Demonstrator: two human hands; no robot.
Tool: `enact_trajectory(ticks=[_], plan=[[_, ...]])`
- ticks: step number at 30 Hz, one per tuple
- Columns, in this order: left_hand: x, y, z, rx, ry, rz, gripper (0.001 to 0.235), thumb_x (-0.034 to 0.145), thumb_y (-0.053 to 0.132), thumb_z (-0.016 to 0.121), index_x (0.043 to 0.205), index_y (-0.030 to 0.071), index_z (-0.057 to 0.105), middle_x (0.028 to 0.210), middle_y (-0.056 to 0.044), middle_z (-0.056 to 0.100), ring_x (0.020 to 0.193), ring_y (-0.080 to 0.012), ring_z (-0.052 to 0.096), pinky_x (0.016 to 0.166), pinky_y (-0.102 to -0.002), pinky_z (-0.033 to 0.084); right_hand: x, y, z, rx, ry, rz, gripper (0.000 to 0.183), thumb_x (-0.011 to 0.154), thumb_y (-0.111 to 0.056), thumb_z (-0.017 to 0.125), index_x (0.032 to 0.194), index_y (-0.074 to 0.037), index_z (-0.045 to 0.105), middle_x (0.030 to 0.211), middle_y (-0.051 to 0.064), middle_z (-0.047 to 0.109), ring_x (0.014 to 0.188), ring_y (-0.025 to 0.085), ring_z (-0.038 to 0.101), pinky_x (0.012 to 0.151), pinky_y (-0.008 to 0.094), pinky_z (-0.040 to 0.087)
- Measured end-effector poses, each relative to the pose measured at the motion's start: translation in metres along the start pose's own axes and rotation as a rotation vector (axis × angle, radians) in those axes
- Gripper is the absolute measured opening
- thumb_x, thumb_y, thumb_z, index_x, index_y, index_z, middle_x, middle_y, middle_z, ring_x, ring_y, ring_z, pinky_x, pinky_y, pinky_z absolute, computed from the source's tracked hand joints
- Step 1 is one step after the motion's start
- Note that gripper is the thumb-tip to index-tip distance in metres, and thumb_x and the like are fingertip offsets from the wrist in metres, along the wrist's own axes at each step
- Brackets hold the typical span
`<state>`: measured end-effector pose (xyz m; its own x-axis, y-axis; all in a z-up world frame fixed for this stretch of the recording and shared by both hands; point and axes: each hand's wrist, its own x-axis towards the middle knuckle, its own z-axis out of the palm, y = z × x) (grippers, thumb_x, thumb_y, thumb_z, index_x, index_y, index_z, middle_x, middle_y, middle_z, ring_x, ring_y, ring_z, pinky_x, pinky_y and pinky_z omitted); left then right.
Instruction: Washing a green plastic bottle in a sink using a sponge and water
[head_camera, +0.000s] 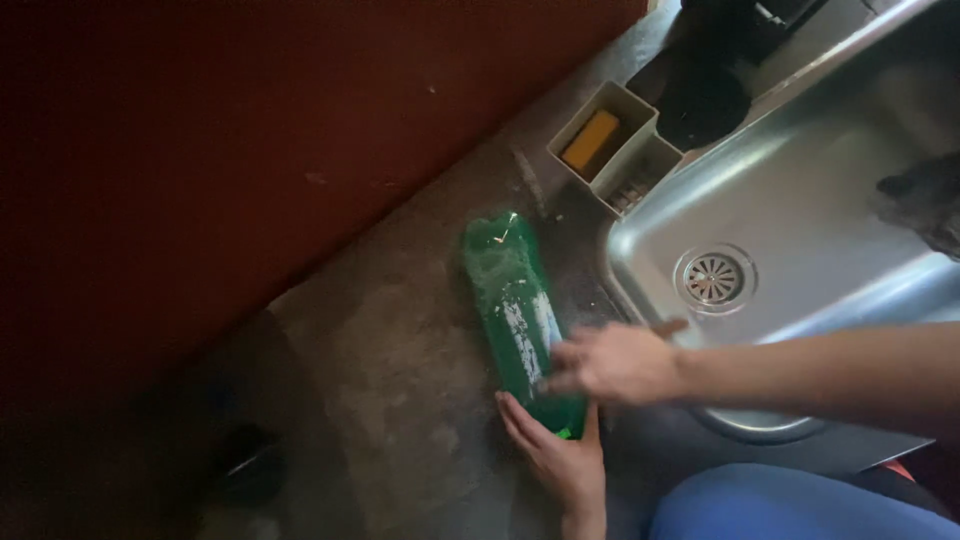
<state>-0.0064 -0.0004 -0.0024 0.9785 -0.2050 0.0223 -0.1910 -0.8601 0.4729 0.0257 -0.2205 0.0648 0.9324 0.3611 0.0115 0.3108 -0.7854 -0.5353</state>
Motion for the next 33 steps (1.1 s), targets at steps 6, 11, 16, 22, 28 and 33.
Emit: enact_trajectory(ticks=[6,11,16,22,28,33], plan=[[0.001,0.003,-0.006,0.007,-0.023,-0.007,0.124,0.071,0.056,0.089,0.16,0.003,0.022,0.164,-0.018,0.03,0.149,-0.0389,0.034,0.108,-0.047,0.043,0.002,0.005,-0.006,0.016,0.045,0.112,0.039,0.097,-0.018,0.052,0.134,-0.023,0.061,0.117,0.017,0.059,0.103,0.038,0.061,0.056,0.046,0.062],[0.0,0.003,0.0,0.043,-0.02,-0.094,0.127,0.066,0.062,0.089,0.16,0.008,0.023,0.164,-0.013,0.033,0.146,-0.0366,0.04,0.099,-0.049,0.051,-0.001,0.013,-0.011,0.051,0.002,0.066,0.056,0.088,-0.001,0.055,0.139,-0.023,0.058,0.1,0.015,0.064,0.089,0.034,0.066,0.062,0.049,0.061],[-0.001,0.01,-0.007,0.008,0.055,0.081,0.116,0.077,0.062,0.079,0.158,0.0,0.024,0.162,-0.021,0.033,0.145,-0.0417,0.04,0.106,-0.047,0.045,-0.016,-0.011,0.01,0.011,-0.094,0.015,0.046,0.092,-0.013,0.058,0.137,-0.02,0.058,0.099,0.017,0.06,0.083,0.037,0.058,0.053,0.053,0.053],[-0.003,0.011,-0.005,0.08,0.052,0.087,0.115,0.075,0.061,0.083,0.157,0.001,0.028,0.163,-0.017,0.032,0.146,-0.0372,0.04,0.104,-0.044,0.049,-0.01,0.009,-0.008,-0.049,0.024,0.098,0.042,0.094,-0.01,0.054,0.134,-0.024,0.057,0.101,0.014,0.058,0.087,0.032,0.065,0.051,0.044,0.06],[0.002,0.009,-0.001,0.065,0.077,0.059,0.12,0.07,0.057,0.09,0.158,0.003,0.029,0.161,-0.017,0.036,0.145,-0.0359,0.041,0.109,-0.043,0.043,0.003,0.035,-0.015,-0.122,0.124,0.192,0.032,0.102,-0.026,0.054,0.133,-0.023,0.061,0.095,0.012,0.062,0.08,0.033,0.064,0.05,0.045,0.053],[0.001,0.009,-0.004,0.061,0.057,0.099,0.116,0.075,0.06,0.084,0.158,0.001,0.028,0.161,-0.018,0.034,0.144,-0.0369,0.042,0.107,-0.043,0.046,-0.009,0.01,-0.001,-0.013,-0.025,0.153,0.041,0.095,-0.02,0.06,0.136,-0.025,0.057,0.114,0.013,0.06,0.104,0.033,0.062,0.058,0.047,0.06]])
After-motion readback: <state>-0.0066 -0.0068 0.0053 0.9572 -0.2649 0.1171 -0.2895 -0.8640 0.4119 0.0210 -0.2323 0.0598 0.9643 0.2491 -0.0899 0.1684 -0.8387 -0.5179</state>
